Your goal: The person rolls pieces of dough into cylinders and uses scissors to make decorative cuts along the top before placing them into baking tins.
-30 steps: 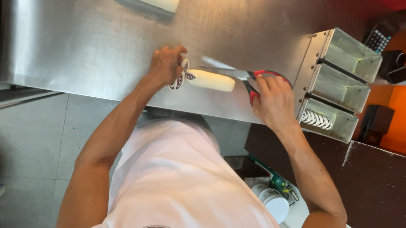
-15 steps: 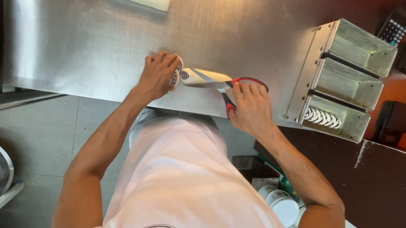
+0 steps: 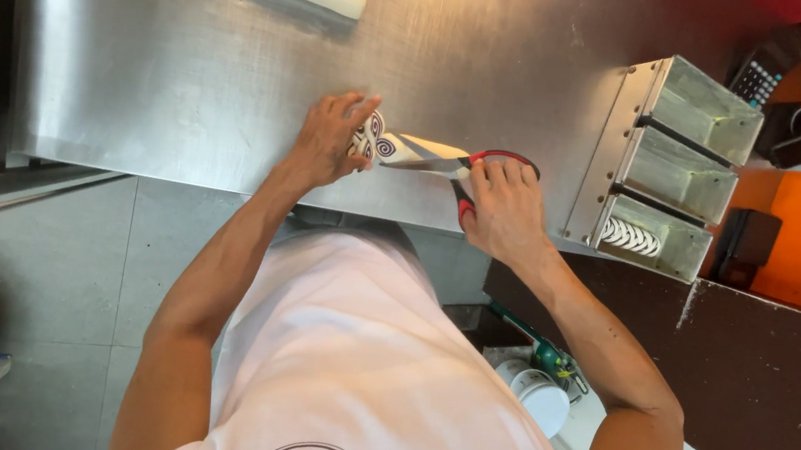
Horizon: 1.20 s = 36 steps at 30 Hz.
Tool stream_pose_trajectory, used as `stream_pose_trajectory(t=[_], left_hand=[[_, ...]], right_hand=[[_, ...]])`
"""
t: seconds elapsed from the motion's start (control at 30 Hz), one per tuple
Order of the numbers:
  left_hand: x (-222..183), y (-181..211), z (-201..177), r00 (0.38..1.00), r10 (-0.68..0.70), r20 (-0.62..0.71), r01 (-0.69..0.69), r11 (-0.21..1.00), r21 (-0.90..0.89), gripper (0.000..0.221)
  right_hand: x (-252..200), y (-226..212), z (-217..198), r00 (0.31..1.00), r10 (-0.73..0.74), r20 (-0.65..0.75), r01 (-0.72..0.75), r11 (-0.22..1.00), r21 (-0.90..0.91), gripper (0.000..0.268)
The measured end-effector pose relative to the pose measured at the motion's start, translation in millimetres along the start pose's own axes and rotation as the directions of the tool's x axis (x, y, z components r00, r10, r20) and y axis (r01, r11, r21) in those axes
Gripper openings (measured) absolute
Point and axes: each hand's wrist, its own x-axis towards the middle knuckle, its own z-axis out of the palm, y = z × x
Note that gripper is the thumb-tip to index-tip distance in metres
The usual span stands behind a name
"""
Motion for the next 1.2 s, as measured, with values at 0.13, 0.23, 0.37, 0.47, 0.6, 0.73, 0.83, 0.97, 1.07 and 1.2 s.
stream_pose_trajectory(t=[0.13,0.23,0.37,0.47,0.6,0.73,0.83,0.97,1.07,1.2], left_hand=[[11.5,-41.4,44.7,0.920,-0.252,-0.300,0.150,0.933,-0.326,0.031],[26.2,-55.0,72.2,0.946,-0.227,-0.232,0.165,0.952,-0.258,0.024],[42.8,-64.3,75.3,0.945,-0.096,-0.313,0.023,0.973,-0.228,0.027],[18.2,-45.2,49.6,0.961,0.002,-0.278,-0.046,0.988,-0.150,0.030],[-7.5,-12.0,19.5,0.990,0.091,-0.108,-0.085,0.995,0.059,0.063],[-2.7,5.3,1.9,0.999,0.044,-0.002,-0.043,0.992,0.117,0.075],[5.2,11.7,1.8,0.996,0.092,-0.018,-0.092,0.995,0.036,0.076],[22.4,0.8,38.0,0.986,0.154,0.065,-0.159,0.984,0.084,0.067],[32.4,-3.4,50.0,0.982,0.148,0.114,-0.163,0.977,0.135,0.066],[35.8,-11.3,72.6,0.983,0.176,0.056,-0.183,0.971,0.156,0.059]], right_hand=[[1.1,-3.1,1.4,1.000,0.005,-0.020,-0.006,1.000,-0.022,0.058],[0.8,-6.7,-0.5,1.000,-0.003,-0.015,0.003,1.000,-0.024,0.057],[3.1,-6.8,-1.5,1.000,0.028,0.003,-0.028,0.999,-0.024,0.056],[0.0,-5.6,-1.6,0.999,0.028,-0.018,-0.029,0.999,-0.032,0.056],[-0.1,-2.0,-0.6,1.000,0.026,-0.014,-0.027,0.999,-0.024,0.057],[0.9,1.8,4.2,0.999,0.010,-0.040,-0.011,1.000,-0.016,0.055],[1.4,3.6,8.7,1.000,0.009,-0.017,-0.009,1.000,-0.006,0.053],[2.1,6.0,8.8,1.000,-0.012,-0.002,0.012,1.000,-0.009,0.052],[0.1,16.6,31.3,1.000,-0.020,-0.014,0.020,1.000,0.000,0.043],[-5.8,30.9,38.0,0.997,-0.031,-0.070,0.029,0.999,-0.030,0.016]])
